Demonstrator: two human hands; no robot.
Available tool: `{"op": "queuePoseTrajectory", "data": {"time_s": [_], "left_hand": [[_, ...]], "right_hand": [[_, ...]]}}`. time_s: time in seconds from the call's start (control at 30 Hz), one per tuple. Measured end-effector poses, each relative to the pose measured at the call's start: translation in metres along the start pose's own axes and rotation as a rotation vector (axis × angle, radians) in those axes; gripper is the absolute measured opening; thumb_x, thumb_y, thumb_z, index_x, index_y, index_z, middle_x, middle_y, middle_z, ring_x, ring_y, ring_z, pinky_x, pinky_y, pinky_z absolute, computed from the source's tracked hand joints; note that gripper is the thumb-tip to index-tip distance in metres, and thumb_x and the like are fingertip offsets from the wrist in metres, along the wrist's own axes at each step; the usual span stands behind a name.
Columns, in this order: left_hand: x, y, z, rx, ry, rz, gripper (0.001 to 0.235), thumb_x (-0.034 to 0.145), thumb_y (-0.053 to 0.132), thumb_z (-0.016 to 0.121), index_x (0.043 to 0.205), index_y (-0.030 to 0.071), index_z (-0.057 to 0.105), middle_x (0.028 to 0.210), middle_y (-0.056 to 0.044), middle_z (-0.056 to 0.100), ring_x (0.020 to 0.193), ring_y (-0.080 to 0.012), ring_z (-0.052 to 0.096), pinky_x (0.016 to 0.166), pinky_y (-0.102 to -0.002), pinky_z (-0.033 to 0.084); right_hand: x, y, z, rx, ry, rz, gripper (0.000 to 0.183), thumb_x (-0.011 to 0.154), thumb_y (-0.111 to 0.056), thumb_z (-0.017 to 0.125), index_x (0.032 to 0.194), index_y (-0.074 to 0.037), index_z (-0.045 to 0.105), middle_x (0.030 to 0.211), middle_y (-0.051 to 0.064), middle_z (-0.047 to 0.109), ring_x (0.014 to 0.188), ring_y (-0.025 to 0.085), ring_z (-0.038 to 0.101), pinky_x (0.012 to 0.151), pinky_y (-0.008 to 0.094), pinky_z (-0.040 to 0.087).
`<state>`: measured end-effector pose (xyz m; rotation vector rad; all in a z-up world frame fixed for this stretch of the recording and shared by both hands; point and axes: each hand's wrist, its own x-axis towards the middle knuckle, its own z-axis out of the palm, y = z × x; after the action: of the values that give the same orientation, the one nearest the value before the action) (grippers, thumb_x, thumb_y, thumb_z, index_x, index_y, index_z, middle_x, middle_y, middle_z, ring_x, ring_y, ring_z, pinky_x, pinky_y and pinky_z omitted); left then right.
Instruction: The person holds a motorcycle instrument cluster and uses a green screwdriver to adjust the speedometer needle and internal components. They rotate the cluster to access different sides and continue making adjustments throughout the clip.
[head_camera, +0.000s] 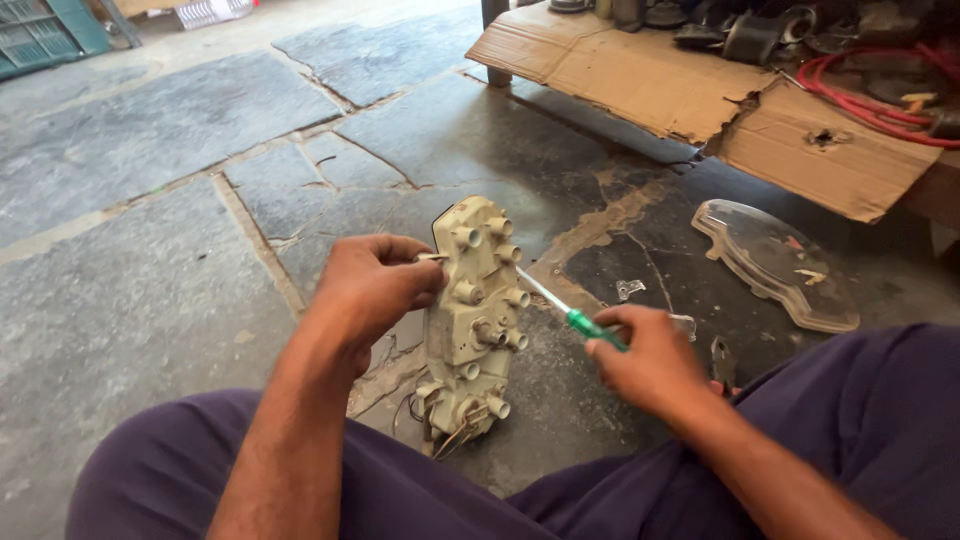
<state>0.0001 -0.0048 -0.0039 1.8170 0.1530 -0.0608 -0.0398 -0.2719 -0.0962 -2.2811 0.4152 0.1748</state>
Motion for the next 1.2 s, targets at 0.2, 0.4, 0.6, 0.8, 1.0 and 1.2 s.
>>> {"op": "queuePoseTrajectory", "data": {"time_s": [0.2, 0.4, 0.6, 0.8, 1.0, 1.2], "left_hand": [[-0.009, 0.003, -0.007, 0.083, -0.066, -0.037, 0.035, 0.076, 0.011, 0.077, 0.109, 0.000, 0.076, 0.094, -0.011, 0.079, 0.084, -0.0186, 0.074, 0.077, -0.031, 0.060], [-0.013, 0.016, -0.003, 0.073, -0.194, 0.001, 0.042, 0.077, 0.014, 0.080, 0.115, -0.001, 0.074, 0.097, -0.012, 0.079, 0.088, -0.0189, 0.074, 0.077, -0.030, 0.058], [-0.017, 0.012, -0.020, 0.205, -0.266, 0.096, 0.044, 0.078, 0.006, 0.071, 0.122, 0.001, 0.072, 0.102, -0.010, 0.079, 0.090, -0.0156, 0.073, 0.078, -0.028, 0.056], [-0.010, 0.007, -0.013, 0.055, -0.265, 0.008, 0.031, 0.095, 0.016, 0.062, 0.120, 0.002, 0.074, 0.101, -0.010, 0.080, 0.088, -0.0156, 0.075, 0.079, -0.028, 0.061], [-0.006, 0.000, -0.014, 0.019, -0.256, 0.007, 0.029, 0.096, 0.021, 0.063, 0.112, 0.001, 0.076, 0.091, -0.009, 0.077, 0.080, -0.0161, 0.073, 0.075, -0.030, 0.061], [-0.008, 0.001, -0.011, 0.170, -0.235, -0.044, 0.041, 0.099, 0.037, 0.061, 0.084, 0.001, 0.071, 0.073, -0.005, 0.067, 0.066, -0.0135, 0.061, 0.065, -0.030, 0.057]], "right_hand": [[-0.022, -0.034, 0.015, -0.023, 0.345, -0.638, 0.023, 0.091, -0.020, 0.071, 0.105, -0.003, 0.078, 0.100, 0.013, 0.073, 0.087, 0.020, 0.072, 0.075, 0.034, 0.055], [-0.048, -0.105, 0.032, 0.327, 0.337, -0.690, 0.019, 0.087, -0.021, 0.074, 0.098, -0.005, 0.080, 0.089, 0.008, 0.075, 0.072, 0.017, 0.072, 0.065, 0.032, 0.057], [-0.065, -0.127, 0.046, 0.386, 0.429, -0.582, 0.017, 0.086, -0.021, 0.078, 0.093, -0.006, 0.080, 0.078, 0.004, 0.076, 0.066, 0.012, 0.071, 0.061, 0.029, 0.055], [-0.065, -0.118, 0.048, 0.411, 0.465, -0.536, 0.016, 0.086, -0.020, 0.079, 0.090, -0.005, 0.079, 0.072, 0.003, 0.072, 0.059, 0.010, 0.062, 0.055, 0.029, 0.049], [-0.068, -0.115, 0.059, 0.469, 0.490, -0.622, 0.011, 0.084, -0.014, 0.078, 0.089, -0.005, 0.076, 0.076, 0.000, 0.066, 0.060, 0.009, 0.055, 0.056, 0.029, 0.047], [-0.072, -0.112, 0.061, 0.443, 0.505, -0.662, 0.010, 0.085, -0.014, 0.078, 0.091, -0.006, 0.078, 0.076, 0.000, 0.066, 0.066, 0.009, 0.053, 0.059, 0.029, 0.047]]}}
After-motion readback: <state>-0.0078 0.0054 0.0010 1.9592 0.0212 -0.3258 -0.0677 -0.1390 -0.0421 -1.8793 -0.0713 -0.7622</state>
